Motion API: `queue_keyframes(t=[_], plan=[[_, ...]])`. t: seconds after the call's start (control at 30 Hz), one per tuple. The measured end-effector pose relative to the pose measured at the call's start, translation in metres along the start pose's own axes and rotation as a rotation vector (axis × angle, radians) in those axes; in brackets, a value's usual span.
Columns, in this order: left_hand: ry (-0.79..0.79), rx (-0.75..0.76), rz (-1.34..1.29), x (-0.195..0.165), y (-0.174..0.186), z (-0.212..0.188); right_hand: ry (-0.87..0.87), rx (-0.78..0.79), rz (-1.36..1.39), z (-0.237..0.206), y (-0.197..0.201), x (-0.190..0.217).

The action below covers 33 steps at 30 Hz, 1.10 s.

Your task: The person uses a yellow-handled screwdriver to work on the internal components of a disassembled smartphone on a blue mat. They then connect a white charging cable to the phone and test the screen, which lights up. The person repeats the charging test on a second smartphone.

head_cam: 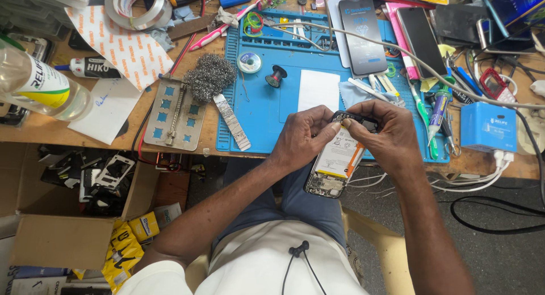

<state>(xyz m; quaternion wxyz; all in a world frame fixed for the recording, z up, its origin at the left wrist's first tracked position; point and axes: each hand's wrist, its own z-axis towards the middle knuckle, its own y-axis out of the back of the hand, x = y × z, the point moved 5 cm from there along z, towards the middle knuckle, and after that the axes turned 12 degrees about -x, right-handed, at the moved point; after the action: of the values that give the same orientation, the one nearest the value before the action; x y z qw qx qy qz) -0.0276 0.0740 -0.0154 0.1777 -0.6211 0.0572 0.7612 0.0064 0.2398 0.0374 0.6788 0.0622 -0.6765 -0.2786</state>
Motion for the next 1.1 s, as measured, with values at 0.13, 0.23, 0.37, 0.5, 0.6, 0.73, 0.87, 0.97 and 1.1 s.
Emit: queue_keyframes(t=[0.13,0.23,0.37,0.5,0.6,0.73,0.87,0.97,1.1], plan=[[0.004,-0.043,0.045,0.003,0.003,0.001,0.011,0.013,0.046,-0.002,-0.006,0.001],[0.004,-0.058,0.044,0.003,0.003,0.003,0.067,-0.026,-0.054,-0.005,-0.006,0.004],[0.04,-0.078,0.072,0.006,0.003,0.007,0.057,-0.011,0.008,-0.006,-0.006,0.006],[0.028,-0.101,0.098,0.006,0.003,0.008,0.069,-0.005,-0.003,-0.005,-0.008,0.004],[0.018,-0.114,0.13,0.006,0.002,0.008,0.058,-0.023,-0.035,-0.005,-0.009,0.002],[0.004,-0.123,0.154,0.006,0.002,0.006,0.021,0.001,0.009,-0.005,-0.011,-0.001],[0.041,-0.12,0.152,0.008,0.002,0.004,-0.042,-0.001,-0.005,-0.007,-0.013,-0.004],[0.058,-0.1,0.081,0.008,0.002,0.007,-0.033,-0.017,0.03,-0.008,-0.011,-0.003],[0.103,-0.023,-0.015,0.01,0.003,0.01,-0.047,-0.008,0.139,-0.009,-0.006,-0.004]])
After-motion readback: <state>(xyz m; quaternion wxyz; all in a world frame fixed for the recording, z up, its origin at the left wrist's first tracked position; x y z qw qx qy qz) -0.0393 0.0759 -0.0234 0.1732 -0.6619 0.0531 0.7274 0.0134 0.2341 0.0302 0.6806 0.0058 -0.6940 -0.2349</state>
